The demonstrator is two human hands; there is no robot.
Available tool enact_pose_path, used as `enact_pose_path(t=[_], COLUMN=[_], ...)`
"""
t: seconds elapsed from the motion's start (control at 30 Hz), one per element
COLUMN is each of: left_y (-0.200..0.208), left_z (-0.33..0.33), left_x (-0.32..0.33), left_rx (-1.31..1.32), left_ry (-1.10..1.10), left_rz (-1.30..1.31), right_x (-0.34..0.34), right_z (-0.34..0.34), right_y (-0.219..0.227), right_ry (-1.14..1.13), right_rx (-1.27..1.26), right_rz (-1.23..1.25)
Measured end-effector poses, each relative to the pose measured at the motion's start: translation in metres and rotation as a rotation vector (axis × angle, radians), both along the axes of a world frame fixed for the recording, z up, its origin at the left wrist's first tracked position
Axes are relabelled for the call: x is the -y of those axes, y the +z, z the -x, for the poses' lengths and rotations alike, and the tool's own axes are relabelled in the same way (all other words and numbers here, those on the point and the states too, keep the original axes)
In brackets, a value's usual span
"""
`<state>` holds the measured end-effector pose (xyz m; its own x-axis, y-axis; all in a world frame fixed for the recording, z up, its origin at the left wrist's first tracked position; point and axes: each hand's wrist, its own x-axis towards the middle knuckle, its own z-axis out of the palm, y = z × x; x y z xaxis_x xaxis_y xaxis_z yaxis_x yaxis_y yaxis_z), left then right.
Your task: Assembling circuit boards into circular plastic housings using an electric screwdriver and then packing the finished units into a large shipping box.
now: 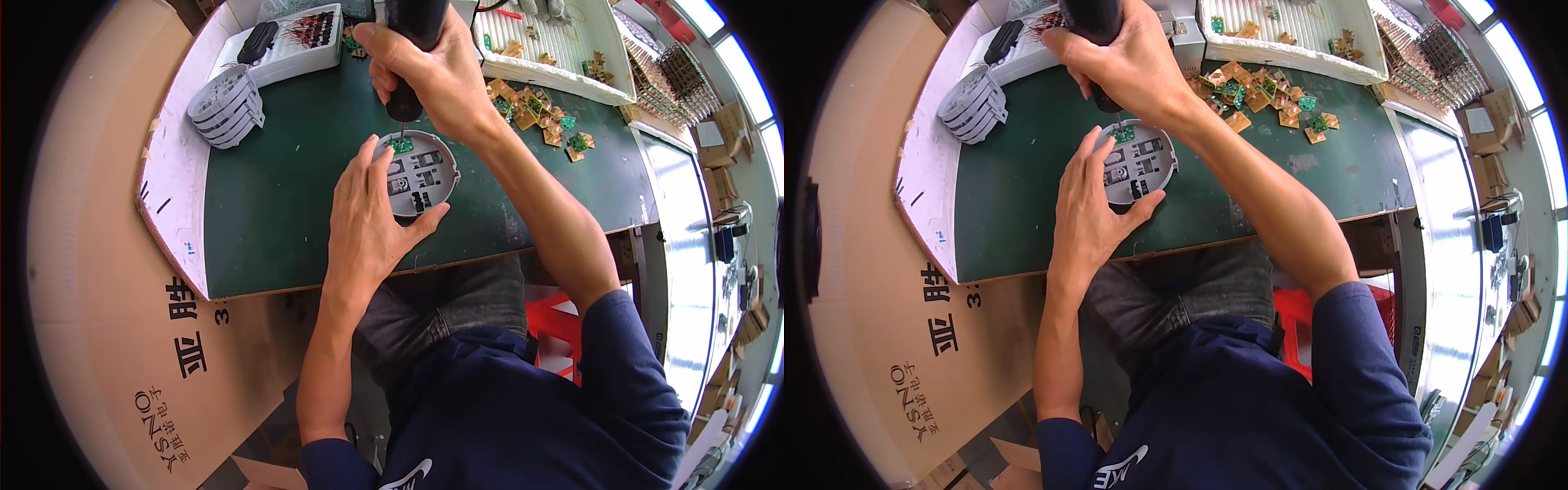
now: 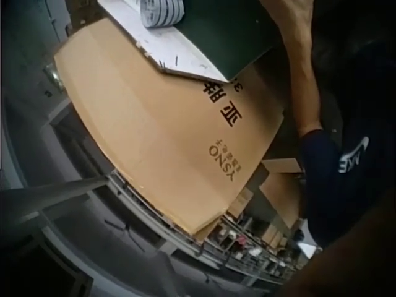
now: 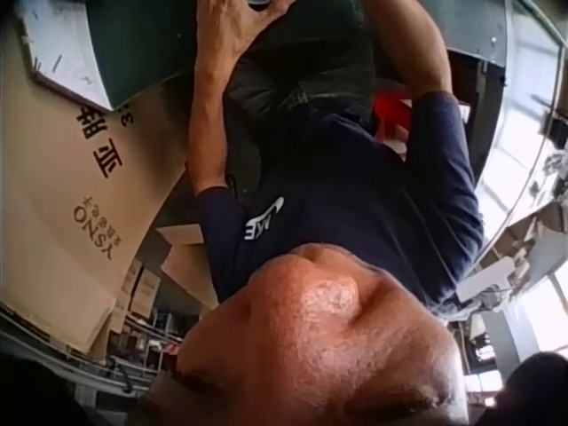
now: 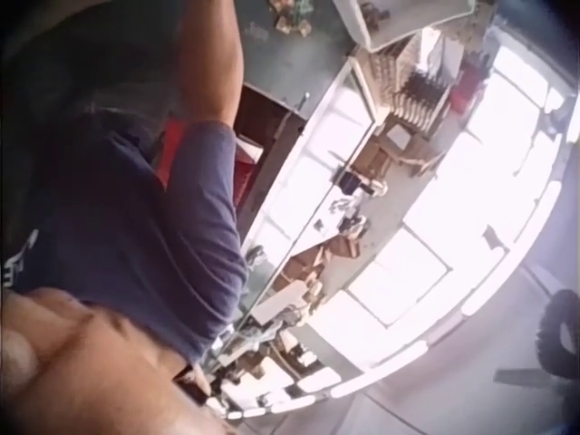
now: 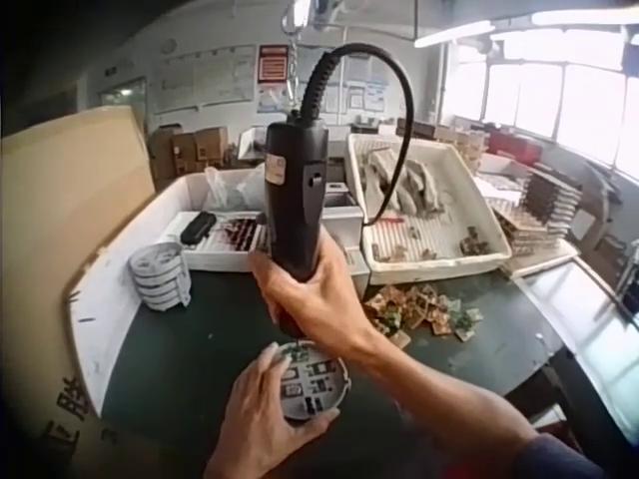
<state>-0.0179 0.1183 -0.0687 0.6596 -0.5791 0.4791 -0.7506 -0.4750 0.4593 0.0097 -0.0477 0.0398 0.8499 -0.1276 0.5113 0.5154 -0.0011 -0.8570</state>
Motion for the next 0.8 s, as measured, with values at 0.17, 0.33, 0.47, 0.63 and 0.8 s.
enact_pose_path(t=[0.17, 0.33, 0.47, 0.63, 0.8], left_y=[-0.001, -0.001, -0.001, -0.001, 0.006], left_z=[0.0, -0.001, -0.002, -0.001, -0.003], left_x=[0.0, 0.001, 0.001, 0.0, -0.004], left_rx=[-0.013, 0.034, 0.046, 0.004, -0.043], left_ry=[-0.005, 0.0, -0.001, 0.015, 0.001], left_rz=[0.013, -0.005, 0.001, 0.011, 0.026], right_x=[-0.004, -0.005, -0.005, -0.004, 0.013], right_z=[0.003, 0.001, -0.002, -0.007, -0.023], right_y=[0.004, 0.002, -0.001, 0.002, 0.011], right_ry=[0.027, 0.032, 0.003, 0.105, 0.064], right_rx=[-0.041, -0.067, -0.051, -0.017, -0.025], right_rz=[-0.004, 0.01, 0.026, 0.0, 0.174])
